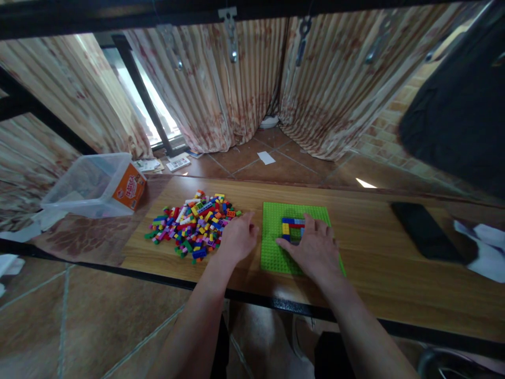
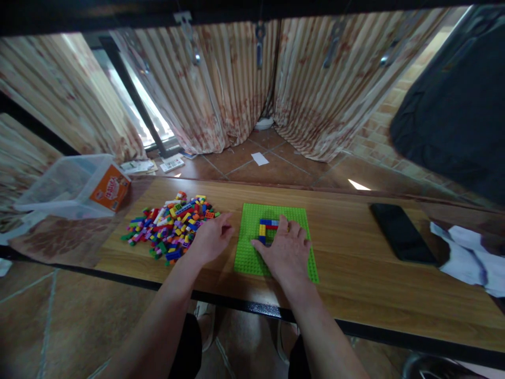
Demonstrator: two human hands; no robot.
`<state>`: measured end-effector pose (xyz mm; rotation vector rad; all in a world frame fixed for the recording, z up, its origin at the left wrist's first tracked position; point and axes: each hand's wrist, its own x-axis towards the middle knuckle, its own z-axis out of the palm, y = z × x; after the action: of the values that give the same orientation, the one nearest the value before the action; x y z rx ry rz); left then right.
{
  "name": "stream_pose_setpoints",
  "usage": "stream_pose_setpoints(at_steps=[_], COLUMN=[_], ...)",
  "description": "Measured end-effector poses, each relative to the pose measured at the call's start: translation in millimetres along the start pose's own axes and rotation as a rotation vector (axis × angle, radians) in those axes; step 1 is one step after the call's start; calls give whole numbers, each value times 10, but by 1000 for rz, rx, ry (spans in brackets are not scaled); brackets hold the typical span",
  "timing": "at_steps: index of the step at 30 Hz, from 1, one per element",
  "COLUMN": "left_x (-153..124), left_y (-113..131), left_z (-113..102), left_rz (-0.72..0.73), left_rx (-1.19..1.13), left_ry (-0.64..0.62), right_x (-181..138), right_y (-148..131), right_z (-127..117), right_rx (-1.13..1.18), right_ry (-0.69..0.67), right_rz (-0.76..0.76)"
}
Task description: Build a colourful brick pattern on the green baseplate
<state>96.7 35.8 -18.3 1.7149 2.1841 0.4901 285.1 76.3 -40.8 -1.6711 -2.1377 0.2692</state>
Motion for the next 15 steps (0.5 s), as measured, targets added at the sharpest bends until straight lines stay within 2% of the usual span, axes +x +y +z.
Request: stream_pose_setpoints(at_steps=[4,9,12,15], left_x=[2,4,5,2], left_y=[-8,-29,-33,-23], left_z=[-15,-30,-34,-42], left_rz=[16,3,-4,-12], left_rx=[-12,-54,-70,-72], left_ry=[-8,-6,-6,-12], right_x=[63,171,200,221], right_y=[66,284,378,420], right_z=[-15,-97,-124,-132], right_rx=[54,148,192,202], right_ry=[-83,-254,-268,-252], right_rz=[-45,-250,-308,-287])
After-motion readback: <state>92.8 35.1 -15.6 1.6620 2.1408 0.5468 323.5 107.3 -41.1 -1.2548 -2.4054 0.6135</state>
